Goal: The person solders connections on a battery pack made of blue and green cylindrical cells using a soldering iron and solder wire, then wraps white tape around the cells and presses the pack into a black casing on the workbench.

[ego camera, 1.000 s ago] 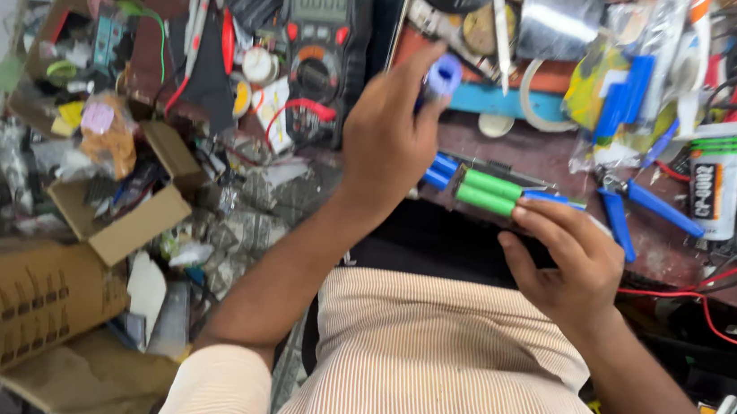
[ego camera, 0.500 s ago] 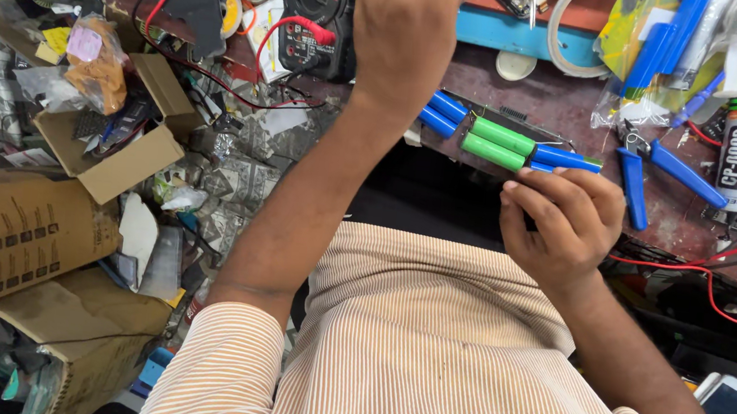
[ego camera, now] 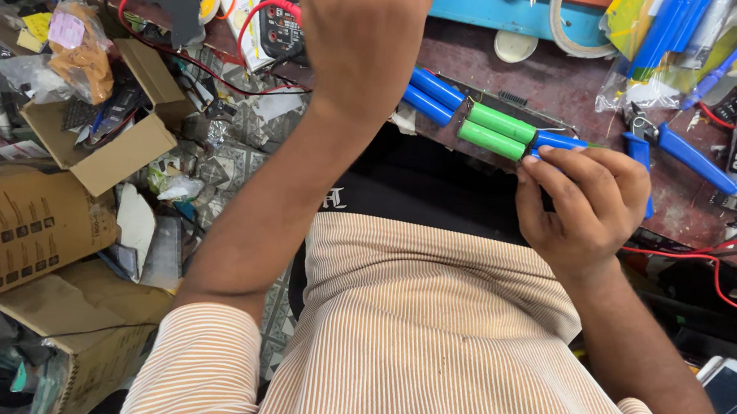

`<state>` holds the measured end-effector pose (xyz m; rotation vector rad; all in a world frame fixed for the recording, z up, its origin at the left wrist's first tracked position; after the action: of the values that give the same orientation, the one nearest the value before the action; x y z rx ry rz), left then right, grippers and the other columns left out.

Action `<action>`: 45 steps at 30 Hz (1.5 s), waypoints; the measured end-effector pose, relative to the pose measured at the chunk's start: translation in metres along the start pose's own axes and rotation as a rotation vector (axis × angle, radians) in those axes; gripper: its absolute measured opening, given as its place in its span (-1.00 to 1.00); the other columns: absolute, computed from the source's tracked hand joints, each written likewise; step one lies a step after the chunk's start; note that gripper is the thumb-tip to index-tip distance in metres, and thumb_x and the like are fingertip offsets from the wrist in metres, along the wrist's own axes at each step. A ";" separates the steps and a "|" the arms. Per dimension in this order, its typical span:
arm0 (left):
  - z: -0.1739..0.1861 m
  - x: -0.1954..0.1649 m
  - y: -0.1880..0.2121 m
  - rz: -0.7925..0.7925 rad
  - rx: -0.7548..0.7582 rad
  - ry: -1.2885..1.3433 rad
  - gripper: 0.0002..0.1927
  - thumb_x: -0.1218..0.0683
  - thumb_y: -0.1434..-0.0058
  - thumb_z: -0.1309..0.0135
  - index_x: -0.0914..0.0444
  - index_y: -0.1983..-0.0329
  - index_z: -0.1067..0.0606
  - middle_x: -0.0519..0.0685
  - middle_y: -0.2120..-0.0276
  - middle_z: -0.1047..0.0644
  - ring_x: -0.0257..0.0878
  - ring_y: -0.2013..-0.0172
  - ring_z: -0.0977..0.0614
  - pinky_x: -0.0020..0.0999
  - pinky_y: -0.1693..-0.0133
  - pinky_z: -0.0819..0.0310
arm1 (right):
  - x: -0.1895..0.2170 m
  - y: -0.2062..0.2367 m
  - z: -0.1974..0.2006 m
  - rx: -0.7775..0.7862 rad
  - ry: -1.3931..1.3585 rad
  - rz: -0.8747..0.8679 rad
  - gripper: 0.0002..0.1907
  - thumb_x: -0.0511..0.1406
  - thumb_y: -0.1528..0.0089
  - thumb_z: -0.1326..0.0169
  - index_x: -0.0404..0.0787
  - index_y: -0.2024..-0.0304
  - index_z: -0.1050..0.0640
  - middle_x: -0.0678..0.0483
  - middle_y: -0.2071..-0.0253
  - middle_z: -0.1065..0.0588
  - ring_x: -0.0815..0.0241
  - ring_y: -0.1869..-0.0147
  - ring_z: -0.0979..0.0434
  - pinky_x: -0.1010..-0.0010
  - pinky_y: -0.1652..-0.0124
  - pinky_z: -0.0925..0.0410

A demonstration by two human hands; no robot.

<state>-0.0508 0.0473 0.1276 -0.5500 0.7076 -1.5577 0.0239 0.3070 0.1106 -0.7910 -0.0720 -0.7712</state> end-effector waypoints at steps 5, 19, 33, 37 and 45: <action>0.048 -0.007 0.016 -0.253 0.280 0.186 -0.66 0.00 -0.30 -0.28 0.26 -0.04 -0.55 -0.03 0.18 -0.49 -0.15 0.16 -0.48 -0.19 0.15 -0.31 | -0.003 -0.004 -0.006 0.103 0.079 -0.002 -0.77 -0.33 -0.28 -0.44 -0.16 0.05 -0.67 0.12 0.01 -0.58 0.05 -0.09 -0.52 0.26 -0.06 -0.32; 0.022 0.021 0.047 -0.340 0.524 0.360 -0.53 0.01 -0.25 -0.21 0.35 -0.16 -0.52 0.03 -0.02 -0.52 -0.15 -0.01 -0.53 -0.26 -0.03 -0.42 | 0.000 -0.032 -0.036 0.269 0.251 -0.016 -0.64 -0.09 -0.30 -0.39 -0.07 -0.04 -0.66 0.22 -0.04 -0.54 0.12 -0.05 -0.42 0.21 -0.07 -0.18; 0.015 0.021 0.047 -0.330 0.524 0.409 -0.55 0.04 -0.29 -0.21 0.43 -0.12 -0.50 0.13 -0.01 -0.53 -0.08 -0.02 -0.57 -0.23 -0.10 -0.51 | -0.008 -0.036 -0.047 0.248 0.188 -0.032 -0.68 -0.08 -0.29 -0.37 -0.10 0.03 -0.69 0.19 0.01 -0.58 0.11 0.06 -0.43 0.25 -0.01 -0.19; 0.016 0.017 0.047 -0.329 0.537 0.437 -0.52 0.01 -0.27 -0.23 0.43 -0.12 -0.50 0.14 -0.01 -0.53 -0.06 -0.02 -0.57 -0.21 -0.10 -0.50 | -0.009 -0.038 -0.046 0.239 0.174 -0.023 -0.67 -0.07 -0.28 -0.38 -0.10 0.04 -0.70 0.18 0.03 -0.58 0.11 0.07 -0.43 0.25 0.01 -0.19; 0.016 0.014 0.047 -0.325 0.546 0.464 -0.55 0.04 -0.22 -0.22 0.42 -0.08 -0.51 0.09 0.00 -0.52 -0.07 -0.01 -0.56 -0.20 -0.09 -0.50 | -0.011 -0.037 -0.046 0.249 0.185 -0.010 -0.67 -0.06 -0.25 -0.38 -0.09 0.07 -0.71 0.18 0.05 -0.59 0.13 0.07 -0.45 0.26 0.01 -0.18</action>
<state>-0.0082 0.0300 0.1044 0.1204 0.5095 -2.1177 -0.0187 0.2664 0.0968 -0.4819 -0.0060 -0.8241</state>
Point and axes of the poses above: each hand's wrist, its own y-axis away from the middle knuckle, its own z-axis out of the back of the hand, x = y × z, the point moved 2 cm from there along -y, towards the middle knuckle
